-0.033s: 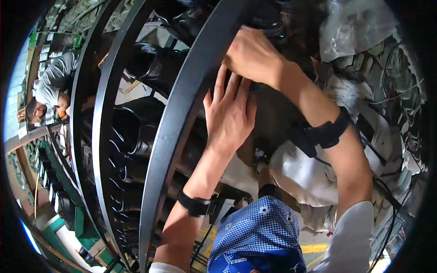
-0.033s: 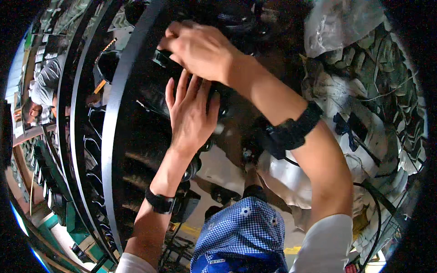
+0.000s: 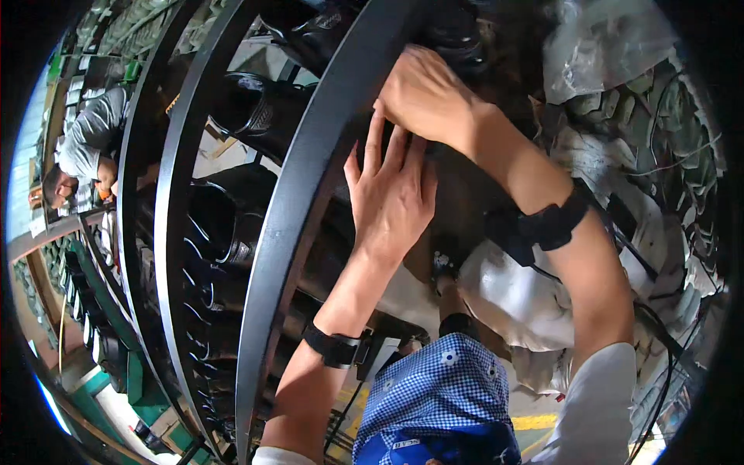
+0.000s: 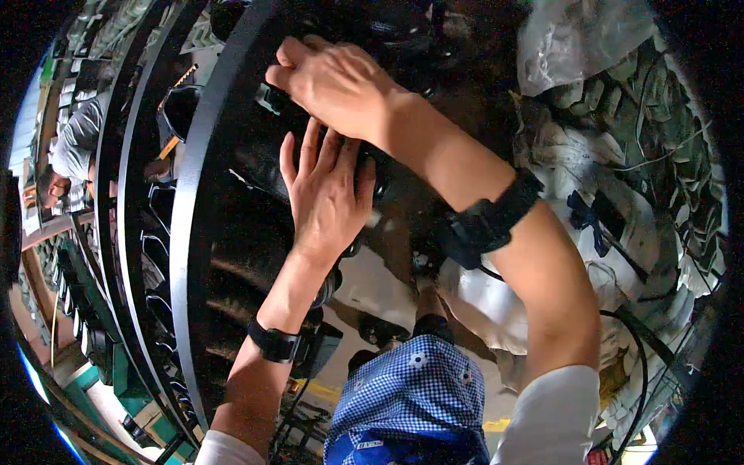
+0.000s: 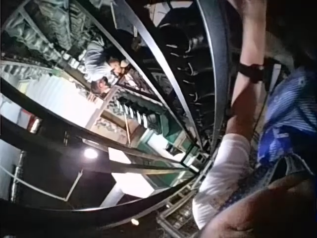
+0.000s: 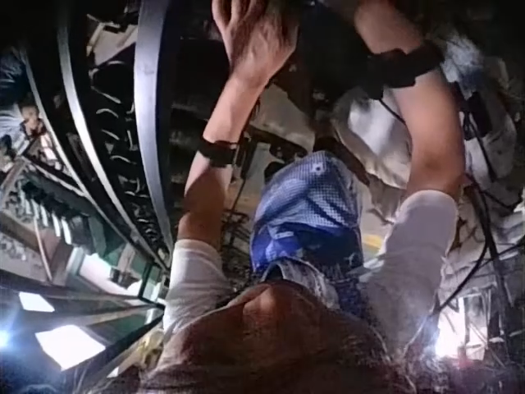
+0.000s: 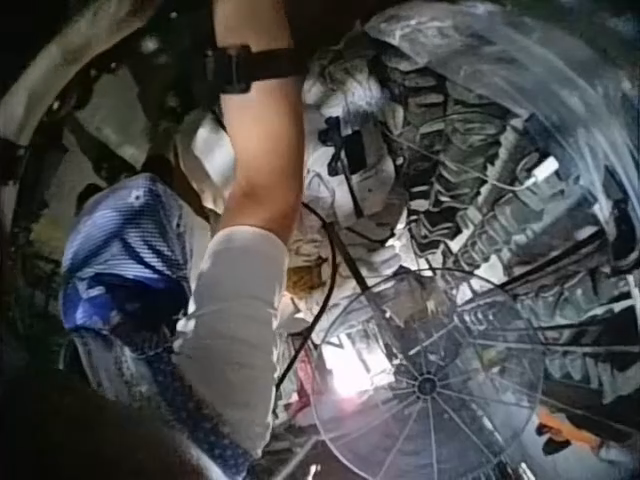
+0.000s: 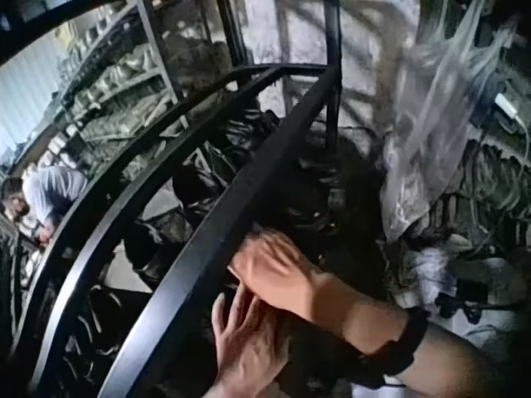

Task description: Inspecting and arranging black shoes on a rack in a shoe manufacturing facility.

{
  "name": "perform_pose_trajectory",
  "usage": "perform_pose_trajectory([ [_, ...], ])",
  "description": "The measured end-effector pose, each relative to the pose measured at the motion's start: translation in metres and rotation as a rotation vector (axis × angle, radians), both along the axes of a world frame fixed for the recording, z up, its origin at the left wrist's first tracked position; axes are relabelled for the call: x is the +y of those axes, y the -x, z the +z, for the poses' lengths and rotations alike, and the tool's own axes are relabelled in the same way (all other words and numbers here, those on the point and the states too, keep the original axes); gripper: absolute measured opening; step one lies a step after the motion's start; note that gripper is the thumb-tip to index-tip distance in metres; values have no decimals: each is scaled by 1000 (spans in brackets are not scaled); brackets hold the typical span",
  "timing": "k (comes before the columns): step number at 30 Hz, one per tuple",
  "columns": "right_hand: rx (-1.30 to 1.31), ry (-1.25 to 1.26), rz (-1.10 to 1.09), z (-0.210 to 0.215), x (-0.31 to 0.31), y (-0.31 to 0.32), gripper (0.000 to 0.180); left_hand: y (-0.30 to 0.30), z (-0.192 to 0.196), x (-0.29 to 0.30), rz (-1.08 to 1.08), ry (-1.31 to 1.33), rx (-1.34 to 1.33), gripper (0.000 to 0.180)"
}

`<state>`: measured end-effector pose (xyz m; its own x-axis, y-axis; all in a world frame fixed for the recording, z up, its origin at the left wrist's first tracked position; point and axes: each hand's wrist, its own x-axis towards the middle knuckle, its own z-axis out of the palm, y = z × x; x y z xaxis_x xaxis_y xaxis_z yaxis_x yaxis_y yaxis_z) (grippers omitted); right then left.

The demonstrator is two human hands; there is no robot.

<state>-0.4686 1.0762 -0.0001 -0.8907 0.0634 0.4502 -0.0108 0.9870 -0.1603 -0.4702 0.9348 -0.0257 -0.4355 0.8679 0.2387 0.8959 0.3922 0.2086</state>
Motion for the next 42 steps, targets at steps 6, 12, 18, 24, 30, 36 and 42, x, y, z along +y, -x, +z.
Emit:
perform_pose_trajectory([
  [6,-222,5,-61,4,-10,15,18,-1,-3,1,-8,23,-1,36],
  [12,221,-256,-55,-12,-11,26,11,0,-7,0,-28,-26,-22,34],
  [18,268,-227,167,-22,9,30,7,-1,-11,3,-36,-122,-18,33],
  [24,69,-50,241,-8,-5,19,28,2,-11,-4,-11,-16,-34,40],
  [30,-270,-165,255,-8,21,42,28,-5,-6,5,-26,-79,-37,46],
  [36,-499,-90,-31,-4,1,40,21,-4,-9,4,-14,-78,-41,44],
  [42,-251,506,23,-10,7,1,17,0,-9,2,-24,-68,30,40],
])
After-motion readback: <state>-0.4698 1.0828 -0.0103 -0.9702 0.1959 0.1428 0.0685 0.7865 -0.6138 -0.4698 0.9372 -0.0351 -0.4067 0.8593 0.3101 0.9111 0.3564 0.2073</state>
